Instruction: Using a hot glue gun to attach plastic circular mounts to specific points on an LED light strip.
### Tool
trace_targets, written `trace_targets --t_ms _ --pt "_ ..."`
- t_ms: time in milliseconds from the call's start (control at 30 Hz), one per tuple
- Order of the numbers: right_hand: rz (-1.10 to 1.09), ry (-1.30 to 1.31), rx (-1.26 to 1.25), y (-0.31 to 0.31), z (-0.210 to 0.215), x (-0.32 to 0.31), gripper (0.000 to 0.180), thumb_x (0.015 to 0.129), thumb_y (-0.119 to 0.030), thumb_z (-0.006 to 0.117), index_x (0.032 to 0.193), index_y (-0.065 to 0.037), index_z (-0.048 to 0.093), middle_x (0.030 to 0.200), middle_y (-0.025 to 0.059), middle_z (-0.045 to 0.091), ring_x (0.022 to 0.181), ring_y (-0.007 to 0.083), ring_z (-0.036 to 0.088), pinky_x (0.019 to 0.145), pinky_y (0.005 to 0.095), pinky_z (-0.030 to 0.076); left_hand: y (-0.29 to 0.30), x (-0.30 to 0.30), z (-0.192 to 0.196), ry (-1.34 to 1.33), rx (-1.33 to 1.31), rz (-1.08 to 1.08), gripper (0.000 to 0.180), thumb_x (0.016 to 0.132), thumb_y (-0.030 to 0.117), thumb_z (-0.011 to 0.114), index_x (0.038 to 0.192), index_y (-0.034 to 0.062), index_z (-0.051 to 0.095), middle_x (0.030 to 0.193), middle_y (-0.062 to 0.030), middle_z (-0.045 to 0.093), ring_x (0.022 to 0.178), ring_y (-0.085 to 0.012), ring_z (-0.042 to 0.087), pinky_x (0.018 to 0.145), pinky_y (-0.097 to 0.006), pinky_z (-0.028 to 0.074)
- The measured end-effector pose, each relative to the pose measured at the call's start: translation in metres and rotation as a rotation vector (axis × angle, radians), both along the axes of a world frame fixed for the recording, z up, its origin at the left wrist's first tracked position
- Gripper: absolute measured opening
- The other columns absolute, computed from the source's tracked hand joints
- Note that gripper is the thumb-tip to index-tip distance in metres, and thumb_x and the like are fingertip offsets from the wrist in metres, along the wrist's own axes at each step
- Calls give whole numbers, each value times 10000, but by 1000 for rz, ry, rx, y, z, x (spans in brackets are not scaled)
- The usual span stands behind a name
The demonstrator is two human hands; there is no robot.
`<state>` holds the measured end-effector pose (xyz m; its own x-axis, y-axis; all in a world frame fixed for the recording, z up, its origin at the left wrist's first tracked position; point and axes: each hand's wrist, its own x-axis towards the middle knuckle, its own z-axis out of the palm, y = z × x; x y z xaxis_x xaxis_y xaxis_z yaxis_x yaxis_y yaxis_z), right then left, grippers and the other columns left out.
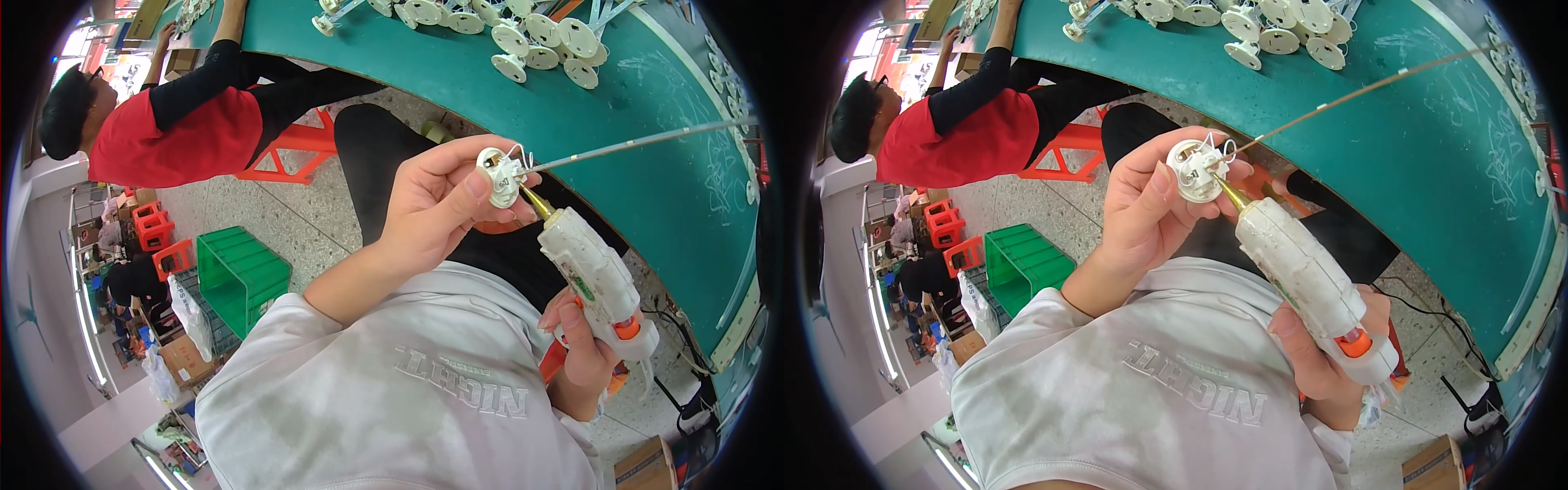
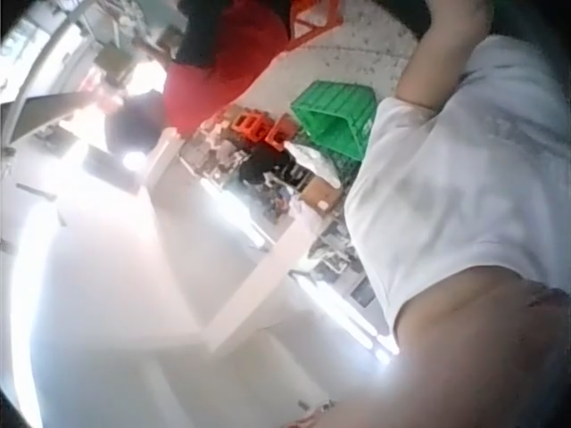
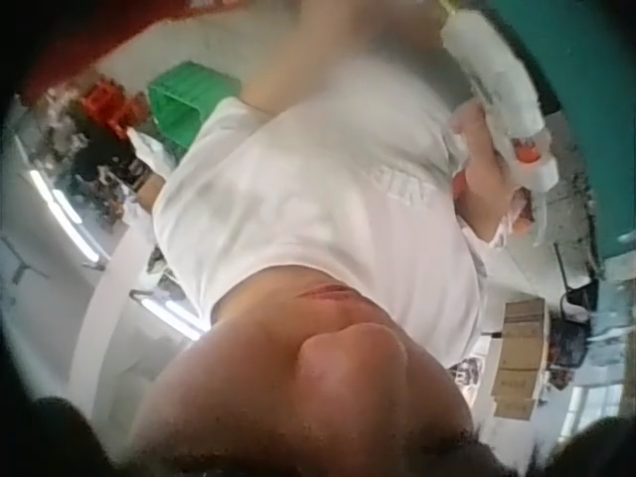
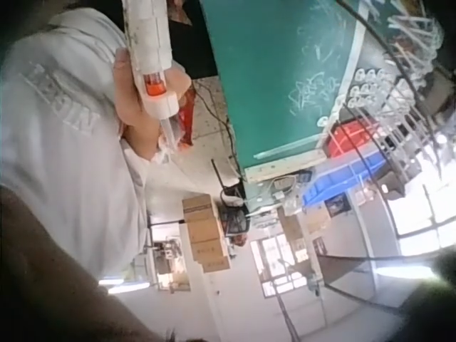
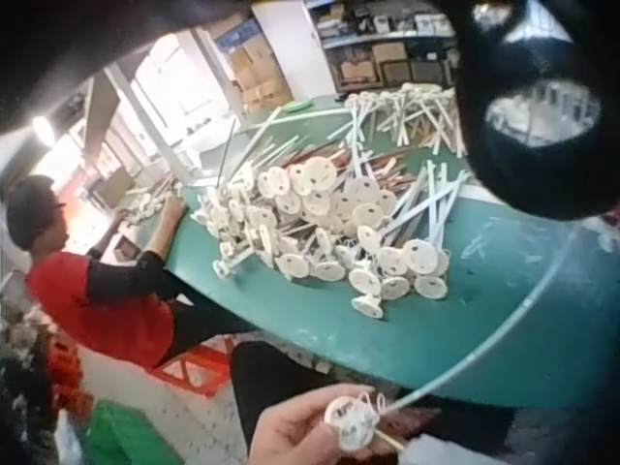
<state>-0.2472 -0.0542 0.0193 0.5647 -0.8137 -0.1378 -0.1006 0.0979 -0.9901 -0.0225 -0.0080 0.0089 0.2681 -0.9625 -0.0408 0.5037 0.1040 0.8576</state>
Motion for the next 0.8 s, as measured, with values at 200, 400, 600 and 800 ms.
trace_targets --t_ms 200,400,600,800 --pt "-74 -11 36 1 3 5 258 720 -143 730 942 -23 677 766 38 645 651 186 557 632 283 425 -1 0 0 86 -17 -27 494 976 313 458 1277 -77 423 1136 -287 576 878 -241 669 754 -264 559" --pt "-140 -137 116 1 4 12 270 766 -112 717 971 35 622 718 68 639 576 155 588 573 248 457 0 0 -3 99 8 -50 522 984 325 430 1288 -99 404 1131 -296 572 879 -251 663 754 -273 560" --pt "117 -113 -116 -9 -4 3 271 855 -22 556 1100 92 535 672 113 587 544 171 541 492 273 442 1 1 -8 141 -32 -79 509 992 300 406 1304 -102 389 1129 -313 564 877 -252 659 736 -273 560" --pt "-11 61 -133 -7 4 5 196 736 -147 729 865 -7 679 703 60 651 552 179 584 533 264 435 0 1 -3 68 -24 -91 518 990 317 414 1301 -96 393 1137 -290 570 951 -261 648 768 -307 560"
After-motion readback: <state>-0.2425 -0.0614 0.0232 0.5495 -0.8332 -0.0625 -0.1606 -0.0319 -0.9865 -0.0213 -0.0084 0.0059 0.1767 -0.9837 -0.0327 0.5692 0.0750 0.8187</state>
